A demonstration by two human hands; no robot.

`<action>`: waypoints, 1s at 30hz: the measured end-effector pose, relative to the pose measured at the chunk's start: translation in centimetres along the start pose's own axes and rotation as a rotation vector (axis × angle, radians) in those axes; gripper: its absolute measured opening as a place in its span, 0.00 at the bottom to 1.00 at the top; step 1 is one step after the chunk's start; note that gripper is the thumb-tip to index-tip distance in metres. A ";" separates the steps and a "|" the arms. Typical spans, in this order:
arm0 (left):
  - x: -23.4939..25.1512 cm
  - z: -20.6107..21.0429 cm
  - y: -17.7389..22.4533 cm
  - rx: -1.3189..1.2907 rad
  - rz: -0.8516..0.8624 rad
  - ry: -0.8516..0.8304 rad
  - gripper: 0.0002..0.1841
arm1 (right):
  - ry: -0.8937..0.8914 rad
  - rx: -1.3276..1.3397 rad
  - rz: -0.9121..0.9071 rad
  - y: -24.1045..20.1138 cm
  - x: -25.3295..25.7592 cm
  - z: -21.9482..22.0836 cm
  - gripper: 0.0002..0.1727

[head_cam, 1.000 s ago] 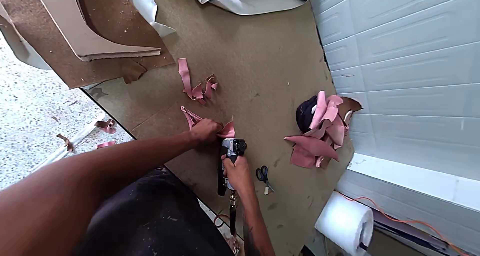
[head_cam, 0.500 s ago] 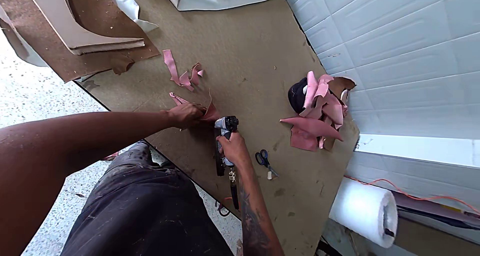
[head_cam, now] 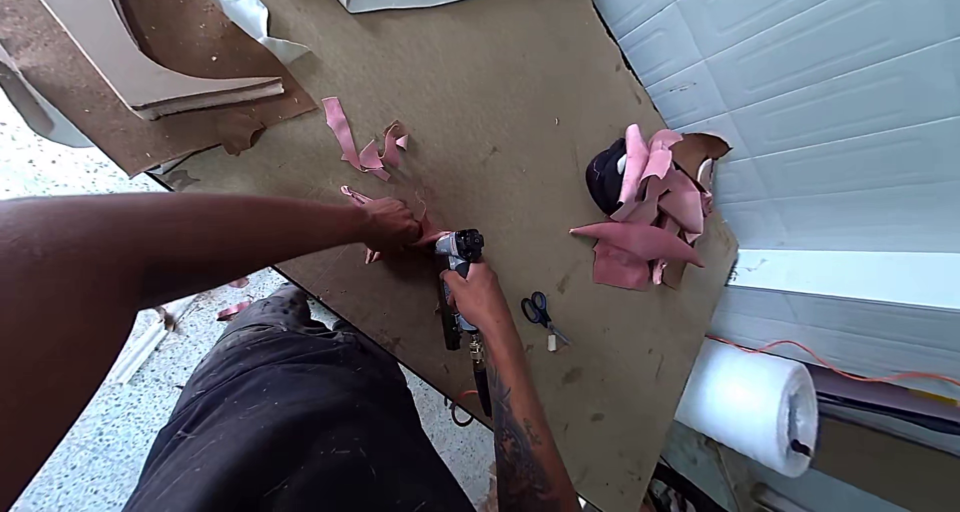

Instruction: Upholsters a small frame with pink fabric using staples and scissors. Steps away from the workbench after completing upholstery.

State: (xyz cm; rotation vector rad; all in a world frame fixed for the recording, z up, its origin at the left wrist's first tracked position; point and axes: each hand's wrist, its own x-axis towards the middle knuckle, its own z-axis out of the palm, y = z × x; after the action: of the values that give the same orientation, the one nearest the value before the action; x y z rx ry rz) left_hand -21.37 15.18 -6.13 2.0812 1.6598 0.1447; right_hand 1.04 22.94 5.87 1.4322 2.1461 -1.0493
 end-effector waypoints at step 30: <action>1.0 -2.8 2.3 0.093 -0.223 -0.170 0.15 | -0.010 0.025 0.082 -1.6 0.2 -0.3 0.15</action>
State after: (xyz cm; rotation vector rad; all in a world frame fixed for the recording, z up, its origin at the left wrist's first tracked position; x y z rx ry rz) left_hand -20.03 16.59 -2.91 1.8973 1.8067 -0.1798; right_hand -0.48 22.94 6.51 1.5094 2.0562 -1.0549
